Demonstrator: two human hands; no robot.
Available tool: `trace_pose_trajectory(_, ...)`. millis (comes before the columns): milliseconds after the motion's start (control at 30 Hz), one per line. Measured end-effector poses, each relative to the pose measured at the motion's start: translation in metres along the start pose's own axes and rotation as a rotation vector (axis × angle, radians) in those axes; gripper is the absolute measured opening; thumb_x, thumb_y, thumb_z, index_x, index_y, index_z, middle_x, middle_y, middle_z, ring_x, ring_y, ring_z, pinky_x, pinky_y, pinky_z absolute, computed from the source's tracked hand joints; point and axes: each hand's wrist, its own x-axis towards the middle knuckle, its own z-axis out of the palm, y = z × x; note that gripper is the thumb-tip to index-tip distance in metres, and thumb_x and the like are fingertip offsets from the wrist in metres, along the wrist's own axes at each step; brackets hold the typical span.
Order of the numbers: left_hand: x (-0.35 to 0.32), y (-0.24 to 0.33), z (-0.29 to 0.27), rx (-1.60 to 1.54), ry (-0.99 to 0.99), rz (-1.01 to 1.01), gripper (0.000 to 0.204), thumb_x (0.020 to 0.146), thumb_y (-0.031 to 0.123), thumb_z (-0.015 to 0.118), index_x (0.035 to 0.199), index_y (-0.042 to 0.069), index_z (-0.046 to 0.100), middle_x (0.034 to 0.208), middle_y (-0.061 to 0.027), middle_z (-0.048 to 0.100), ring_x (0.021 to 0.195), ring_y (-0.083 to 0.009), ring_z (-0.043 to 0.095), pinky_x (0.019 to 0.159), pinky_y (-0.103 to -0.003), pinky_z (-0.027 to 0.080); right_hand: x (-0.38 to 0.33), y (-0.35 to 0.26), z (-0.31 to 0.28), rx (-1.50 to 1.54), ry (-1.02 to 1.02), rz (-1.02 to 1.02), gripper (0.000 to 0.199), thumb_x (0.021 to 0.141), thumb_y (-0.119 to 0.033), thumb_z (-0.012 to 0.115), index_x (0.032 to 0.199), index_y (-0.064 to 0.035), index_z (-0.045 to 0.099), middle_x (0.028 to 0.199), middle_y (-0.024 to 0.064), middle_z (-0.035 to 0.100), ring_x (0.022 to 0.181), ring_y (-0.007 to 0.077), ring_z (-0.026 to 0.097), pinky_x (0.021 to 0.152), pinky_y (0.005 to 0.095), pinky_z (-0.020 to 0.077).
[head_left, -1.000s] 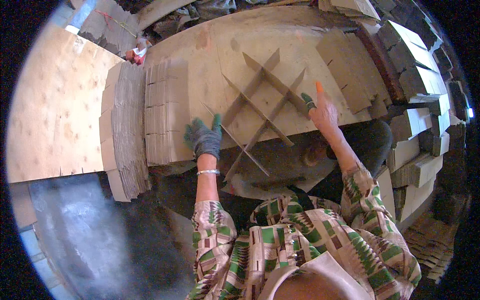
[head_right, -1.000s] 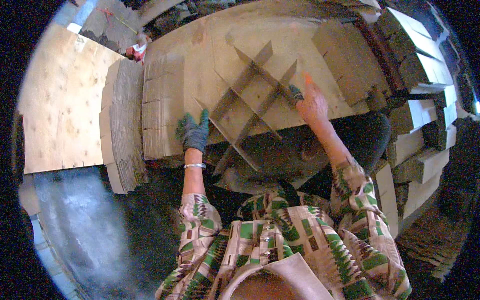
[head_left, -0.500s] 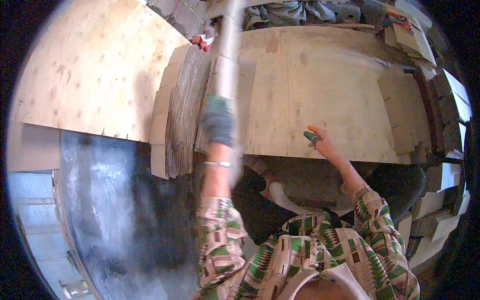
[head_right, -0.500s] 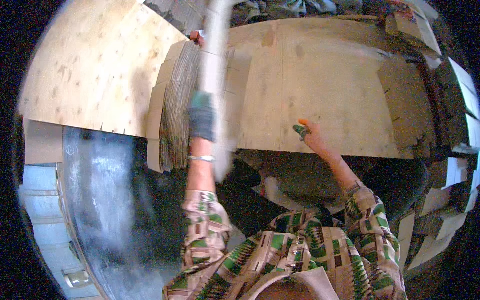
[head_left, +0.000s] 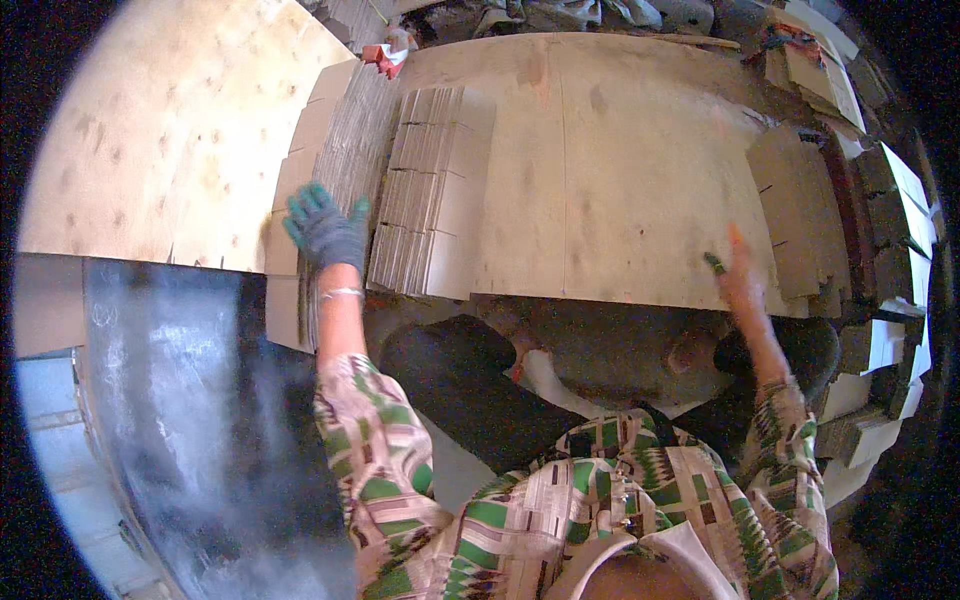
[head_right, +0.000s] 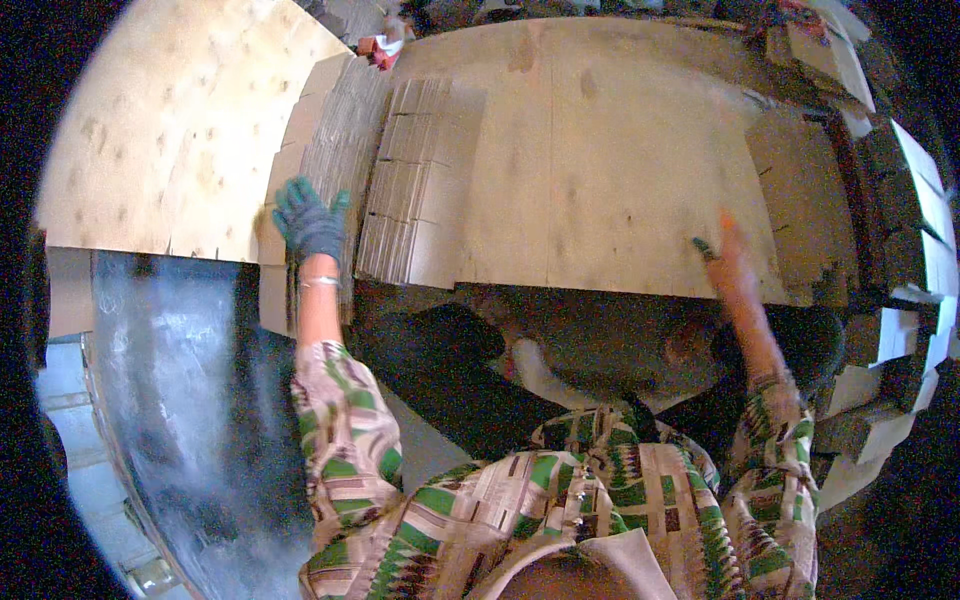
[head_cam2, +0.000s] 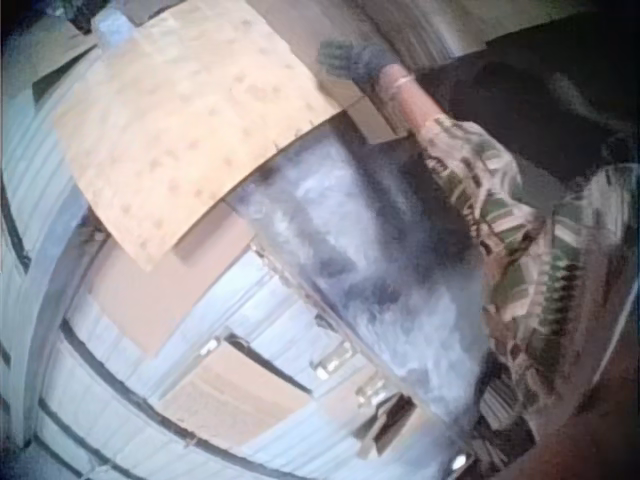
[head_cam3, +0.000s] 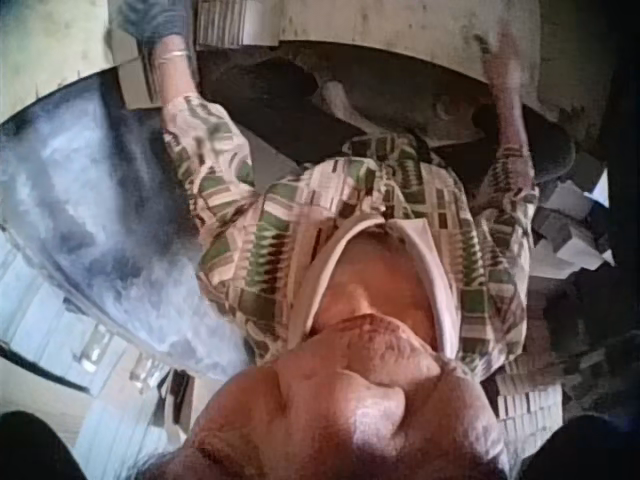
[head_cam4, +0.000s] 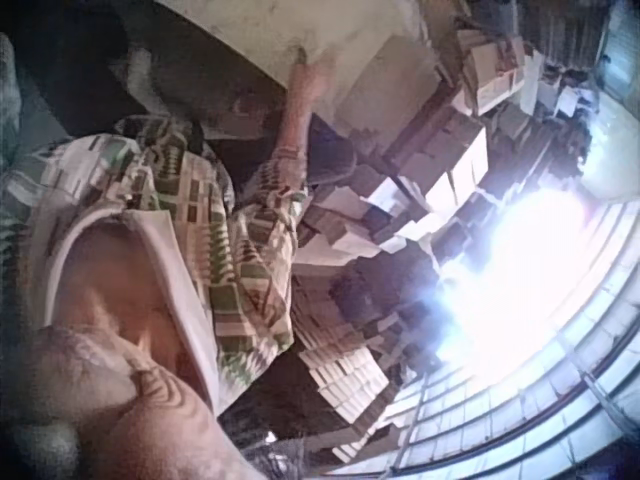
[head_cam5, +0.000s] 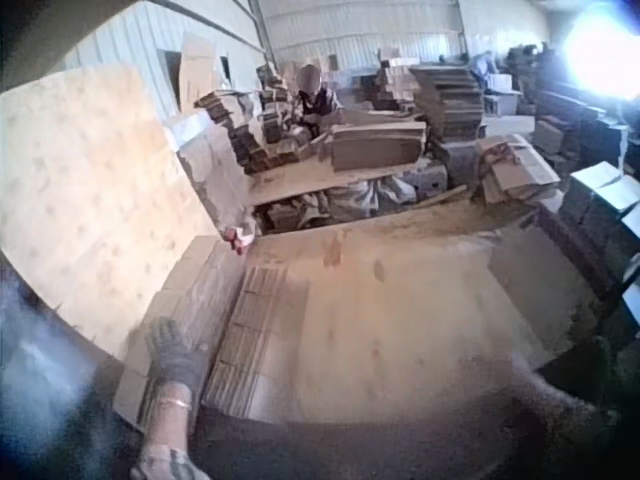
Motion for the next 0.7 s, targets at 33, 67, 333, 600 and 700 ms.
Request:
trace_pose_trajectory(33, -0.022, 0.024, -0.011, 0.01, -0.037, 0.064, 0.103, 0.086, 0.075, 0.051, 0.156, 0.003, 0.028, 0.163, -0.0196, 0.027, 0.153, -0.0371, 0.017, 0.123, -0.056, 0.007, 0.009, 0.012, -0.017, -0.118, -0.002, 0.075, 0.085, 0.081, -0.01, 0.076, 0.154, -0.0064, 0.031, 0.136, 0.0219, 0.058, 0.128, 0.0392, 0.054, 0.105, 0.0467, 0.0461)
trace_pose_trajectory(67, -0.043, 0.032, -0.012, -0.025, -0.144, 0.127, 0.111, 0.081, 0.079, 0.054, 0.158, 0.003, 0.024, 0.164, -0.021, 0.022, 0.154, -0.0387, 0.013, 0.123, -0.057, 0.004, 0.018, 0.027, -0.032, -0.252, 0.031, 0.094, 0.091, 0.08, -0.011, 0.077, 0.155, -0.0071, 0.026, 0.136, 0.0222, 0.057, 0.129, 0.0395, 0.052, 0.106, 0.0477, 0.0456)
trace_pose_trajectory(333, -0.102, 0.056, 0.068, -0.173, -0.281, 0.142, 0.065, 0.086, 0.045, 0.069, 0.14, 0.013, 0.054, 0.151, -0.0124, 0.048, 0.14, -0.0333, 0.042, 0.112, -0.053, 0.034, 0.035, 0.207, -0.066, -0.473, 0.031, 0.375, 0.056, 0.084, -0.02, 0.07, 0.137, -0.0105, 0.055, 0.132, 0.0194, 0.062, 0.118, 0.0372, 0.061, 0.098, 0.0486, 0.0503)
trace_pose_trajectory(600, -0.11, 0.097, -0.002, -0.717, -0.254, -0.009, 0.03, 0.095, 0.034, 0.06, 0.113, 0.014, 0.073, 0.096, -0.0214, 0.072, 0.087, -0.0401, 0.07, 0.077, -0.047, 0.054, 0.034, 0.107, -0.073, -0.022, 0.191, 0.276, 0.053, 0.083, -0.006, 0.062, 0.136, -0.0106, 0.058, 0.133, 0.0159, 0.063, 0.117, 0.0317, 0.063, 0.095, 0.039, 0.0519)
trace_pose_trajectory(700, -0.142, 0.149, -0.007, -0.755, -0.288, 0.092, 0.029, 0.095, 0.035, 0.06, 0.113, 0.016, 0.073, 0.098, -0.0193, 0.072, 0.088, -0.0392, 0.07, 0.077, -0.047, 0.054, 0.013, -0.044, -0.052, 0.389, 0.061, 0.059, 0.072, 0.075, 0.006, 0.065, 0.144, -0.0079, 0.05, 0.133, 0.0158, 0.063, 0.125, 0.0267, 0.058, 0.104, 0.0353, 0.0459)
